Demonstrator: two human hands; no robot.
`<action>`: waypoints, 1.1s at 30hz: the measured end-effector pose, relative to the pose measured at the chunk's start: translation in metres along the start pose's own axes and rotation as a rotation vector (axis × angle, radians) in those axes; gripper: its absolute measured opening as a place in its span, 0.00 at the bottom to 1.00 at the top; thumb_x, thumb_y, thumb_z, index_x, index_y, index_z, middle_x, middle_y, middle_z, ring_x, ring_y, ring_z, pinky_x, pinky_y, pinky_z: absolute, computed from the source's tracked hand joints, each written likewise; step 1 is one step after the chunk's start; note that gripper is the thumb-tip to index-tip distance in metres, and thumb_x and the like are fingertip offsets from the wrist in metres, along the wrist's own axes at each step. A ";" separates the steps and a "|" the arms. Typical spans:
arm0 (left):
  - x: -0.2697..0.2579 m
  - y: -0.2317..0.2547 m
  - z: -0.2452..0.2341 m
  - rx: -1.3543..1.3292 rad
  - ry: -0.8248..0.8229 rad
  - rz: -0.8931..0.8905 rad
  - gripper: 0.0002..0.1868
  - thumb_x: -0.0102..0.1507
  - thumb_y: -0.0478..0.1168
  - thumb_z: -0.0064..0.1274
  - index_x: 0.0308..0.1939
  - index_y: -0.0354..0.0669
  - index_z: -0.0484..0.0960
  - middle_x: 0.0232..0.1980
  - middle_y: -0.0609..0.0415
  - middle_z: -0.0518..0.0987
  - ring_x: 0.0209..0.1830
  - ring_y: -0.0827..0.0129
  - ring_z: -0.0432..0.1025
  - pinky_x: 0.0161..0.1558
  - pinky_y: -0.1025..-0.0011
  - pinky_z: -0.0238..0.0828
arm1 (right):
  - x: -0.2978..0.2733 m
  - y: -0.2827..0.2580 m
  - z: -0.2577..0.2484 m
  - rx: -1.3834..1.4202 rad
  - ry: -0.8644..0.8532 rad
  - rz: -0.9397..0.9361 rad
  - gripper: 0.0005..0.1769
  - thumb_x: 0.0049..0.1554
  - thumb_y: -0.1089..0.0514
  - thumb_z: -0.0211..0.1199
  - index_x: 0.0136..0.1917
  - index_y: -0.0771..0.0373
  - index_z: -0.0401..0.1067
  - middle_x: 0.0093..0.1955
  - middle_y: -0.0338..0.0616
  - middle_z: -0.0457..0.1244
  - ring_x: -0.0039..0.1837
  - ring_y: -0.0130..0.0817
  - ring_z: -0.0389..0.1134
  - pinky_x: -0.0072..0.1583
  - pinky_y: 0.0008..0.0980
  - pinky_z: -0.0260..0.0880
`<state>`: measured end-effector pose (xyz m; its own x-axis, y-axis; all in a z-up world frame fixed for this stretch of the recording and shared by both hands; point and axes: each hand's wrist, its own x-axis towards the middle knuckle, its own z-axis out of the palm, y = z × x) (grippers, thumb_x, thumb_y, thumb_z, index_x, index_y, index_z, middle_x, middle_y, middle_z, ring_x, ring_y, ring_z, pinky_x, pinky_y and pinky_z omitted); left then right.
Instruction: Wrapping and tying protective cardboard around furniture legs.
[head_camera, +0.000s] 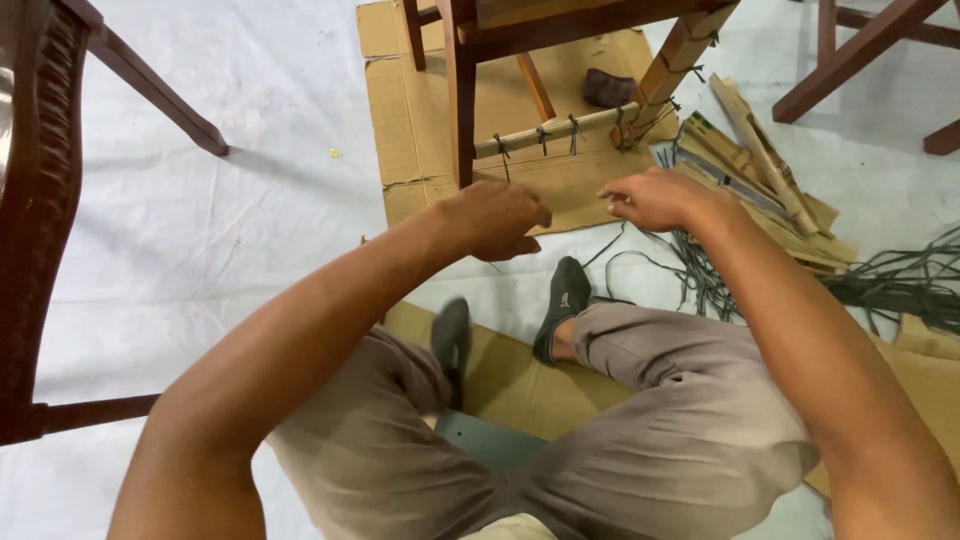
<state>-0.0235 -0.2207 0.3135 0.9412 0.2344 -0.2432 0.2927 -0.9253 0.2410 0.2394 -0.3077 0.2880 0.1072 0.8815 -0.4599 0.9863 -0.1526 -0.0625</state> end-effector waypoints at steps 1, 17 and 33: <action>0.003 -0.003 0.005 0.002 0.003 0.003 0.23 0.65 0.53 0.56 0.60 0.51 0.77 0.62 0.48 0.76 0.61 0.50 0.71 0.58 0.51 0.68 | 0.008 0.011 0.009 -0.001 0.002 0.003 0.25 0.62 0.43 0.57 0.72 0.42 0.70 0.63 0.47 0.70 0.66 0.49 0.69 0.67 0.47 0.67; 0.066 0.020 0.027 0.118 -0.112 0.123 0.19 0.64 0.50 0.58 0.57 0.49 0.80 0.57 0.49 0.80 0.60 0.52 0.74 0.55 0.55 0.73 | -0.022 0.046 0.021 -0.011 0.070 0.032 0.23 0.60 0.44 0.59 0.67 0.46 0.73 0.59 0.50 0.70 0.63 0.53 0.69 0.62 0.51 0.68; 0.177 -0.041 0.052 0.238 -0.267 0.080 0.13 0.64 0.47 0.59 0.49 0.46 0.86 0.53 0.47 0.82 0.56 0.53 0.77 0.53 0.56 0.75 | -0.011 0.112 0.171 0.071 -0.127 0.208 0.20 0.63 0.48 0.55 0.67 0.49 0.70 0.66 0.44 0.66 0.67 0.48 0.66 0.64 0.49 0.68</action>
<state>0.1227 -0.1562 0.2119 0.8732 0.1018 -0.4766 0.1434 -0.9883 0.0515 0.3269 -0.4107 0.1347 0.2858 0.7652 -0.5769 0.9328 -0.3600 -0.0153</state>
